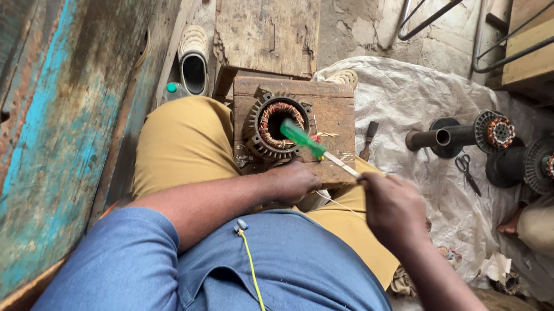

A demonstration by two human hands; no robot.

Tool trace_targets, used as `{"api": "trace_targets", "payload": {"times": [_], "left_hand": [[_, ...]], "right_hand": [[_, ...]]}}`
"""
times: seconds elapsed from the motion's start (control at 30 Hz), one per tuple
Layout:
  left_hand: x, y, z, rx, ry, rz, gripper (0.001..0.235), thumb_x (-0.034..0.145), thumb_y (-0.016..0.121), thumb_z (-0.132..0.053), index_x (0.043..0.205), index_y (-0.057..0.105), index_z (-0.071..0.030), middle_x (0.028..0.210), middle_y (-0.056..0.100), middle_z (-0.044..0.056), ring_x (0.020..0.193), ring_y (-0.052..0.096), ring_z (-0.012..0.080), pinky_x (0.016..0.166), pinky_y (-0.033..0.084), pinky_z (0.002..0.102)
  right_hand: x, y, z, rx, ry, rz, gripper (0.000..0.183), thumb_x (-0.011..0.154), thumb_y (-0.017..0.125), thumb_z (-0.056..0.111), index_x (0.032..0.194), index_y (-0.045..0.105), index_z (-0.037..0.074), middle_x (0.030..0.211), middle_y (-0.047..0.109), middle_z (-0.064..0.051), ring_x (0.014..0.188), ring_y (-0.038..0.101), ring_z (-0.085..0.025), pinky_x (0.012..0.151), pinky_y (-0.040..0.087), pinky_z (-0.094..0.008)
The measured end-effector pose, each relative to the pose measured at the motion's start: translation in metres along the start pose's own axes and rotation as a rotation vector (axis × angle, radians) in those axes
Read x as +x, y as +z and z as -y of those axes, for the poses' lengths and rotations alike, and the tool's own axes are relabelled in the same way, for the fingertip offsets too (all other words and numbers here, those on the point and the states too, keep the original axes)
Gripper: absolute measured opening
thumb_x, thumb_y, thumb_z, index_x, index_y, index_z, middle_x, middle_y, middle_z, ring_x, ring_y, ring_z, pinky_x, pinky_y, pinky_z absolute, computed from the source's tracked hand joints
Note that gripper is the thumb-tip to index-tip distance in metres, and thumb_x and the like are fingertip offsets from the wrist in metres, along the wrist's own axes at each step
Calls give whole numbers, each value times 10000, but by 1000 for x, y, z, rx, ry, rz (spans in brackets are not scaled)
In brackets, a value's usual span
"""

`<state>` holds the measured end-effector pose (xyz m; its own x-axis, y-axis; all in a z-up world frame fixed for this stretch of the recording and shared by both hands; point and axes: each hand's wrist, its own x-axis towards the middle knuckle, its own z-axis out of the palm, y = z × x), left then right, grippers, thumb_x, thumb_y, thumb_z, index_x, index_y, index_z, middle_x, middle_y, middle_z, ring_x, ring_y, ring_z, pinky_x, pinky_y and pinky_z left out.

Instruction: The person sits on the floor and winds a thin wire into the slots of a motor stator resting on a wooden block. They use a screwdriver to push the wire into place and adjust the winding pattern.

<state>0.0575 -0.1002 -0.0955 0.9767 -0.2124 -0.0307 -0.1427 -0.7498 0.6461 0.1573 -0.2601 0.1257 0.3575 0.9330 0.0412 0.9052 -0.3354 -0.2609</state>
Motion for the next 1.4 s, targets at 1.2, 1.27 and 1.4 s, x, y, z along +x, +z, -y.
{"api": "trace_targets", "payload": {"times": [1.2,1.27,1.4], "left_hand": [[-6,-23,-6,-300,-51,-16,177,906,652,-209,1028,722,-102,1003,738,129,1000,703,334,888,542,475],[-4,-21,-5,-285,-55,-13,181,910,643,-215,1026,730,-106,986,738,136,986,704,341,870,540,483],[1,-17,-3,-234,-34,7,197,921,629,-232,1017,737,-99,943,743,144,932,716,342,844,546,488]], "right_hand": [[29,32,22,869,-111,-138,152,1095,541,46,1210,640,56,1287,621,-136,1087,633,-180,912,513,-288],[39,34,25,1211,-32,-4,152,1121,463,77,1225,574,72,1336,680,-112,1004,685,-141,805,533,-255],[55,44,37,1034,-51,-37,206,1136,444,103,1268,577,17,1227,682,-121,1029,673,-153,894,564,-299]]}}
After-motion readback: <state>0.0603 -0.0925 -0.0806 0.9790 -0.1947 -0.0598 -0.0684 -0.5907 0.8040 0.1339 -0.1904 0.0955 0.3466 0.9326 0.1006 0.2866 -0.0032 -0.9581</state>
